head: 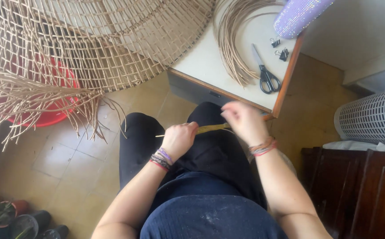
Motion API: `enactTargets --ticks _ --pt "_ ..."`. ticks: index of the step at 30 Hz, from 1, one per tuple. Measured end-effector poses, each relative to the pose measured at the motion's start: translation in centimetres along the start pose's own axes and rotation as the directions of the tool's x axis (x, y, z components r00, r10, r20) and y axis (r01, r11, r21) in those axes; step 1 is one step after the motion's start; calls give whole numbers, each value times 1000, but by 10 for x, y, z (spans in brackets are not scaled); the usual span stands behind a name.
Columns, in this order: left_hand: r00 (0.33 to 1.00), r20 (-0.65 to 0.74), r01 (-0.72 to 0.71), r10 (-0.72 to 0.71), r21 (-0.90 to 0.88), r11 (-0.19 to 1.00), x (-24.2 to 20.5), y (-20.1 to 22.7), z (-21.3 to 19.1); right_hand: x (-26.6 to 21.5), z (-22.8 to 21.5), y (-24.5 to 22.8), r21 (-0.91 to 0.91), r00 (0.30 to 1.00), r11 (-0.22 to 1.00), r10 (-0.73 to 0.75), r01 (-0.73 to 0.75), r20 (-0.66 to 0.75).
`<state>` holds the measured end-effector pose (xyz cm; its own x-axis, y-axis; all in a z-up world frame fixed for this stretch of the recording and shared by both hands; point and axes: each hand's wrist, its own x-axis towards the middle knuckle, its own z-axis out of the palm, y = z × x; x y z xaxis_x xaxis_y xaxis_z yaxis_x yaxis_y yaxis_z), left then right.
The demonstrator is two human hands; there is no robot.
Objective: Measuring and cutting rattan sticks to specific lengths using a tape measure and scissors for furniture or craft production.
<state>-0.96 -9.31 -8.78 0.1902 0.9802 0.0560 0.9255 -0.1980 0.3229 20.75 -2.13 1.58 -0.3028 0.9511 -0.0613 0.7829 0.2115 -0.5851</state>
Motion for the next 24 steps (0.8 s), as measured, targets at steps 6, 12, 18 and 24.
enactTargets --ticks 6,12,18,24 --pt "991 -127 -26 35 74 997 -6 -16 13 73 -26 156 -573 907 816 -177 -82 -382" --pt "985 -162 40 -63 -138 990 12 0 -14 96 -43 139 -677 974 701 169 -226 -150" --pt "976 -99 85 -194 -647 758 25 26 -70 54 -67 117 -179 866 981 -155 78 -474" --pt "972 -127 7 -197 -825 565 25 42 -112 -46 -83 33 586 870 795 -172 -155 463"
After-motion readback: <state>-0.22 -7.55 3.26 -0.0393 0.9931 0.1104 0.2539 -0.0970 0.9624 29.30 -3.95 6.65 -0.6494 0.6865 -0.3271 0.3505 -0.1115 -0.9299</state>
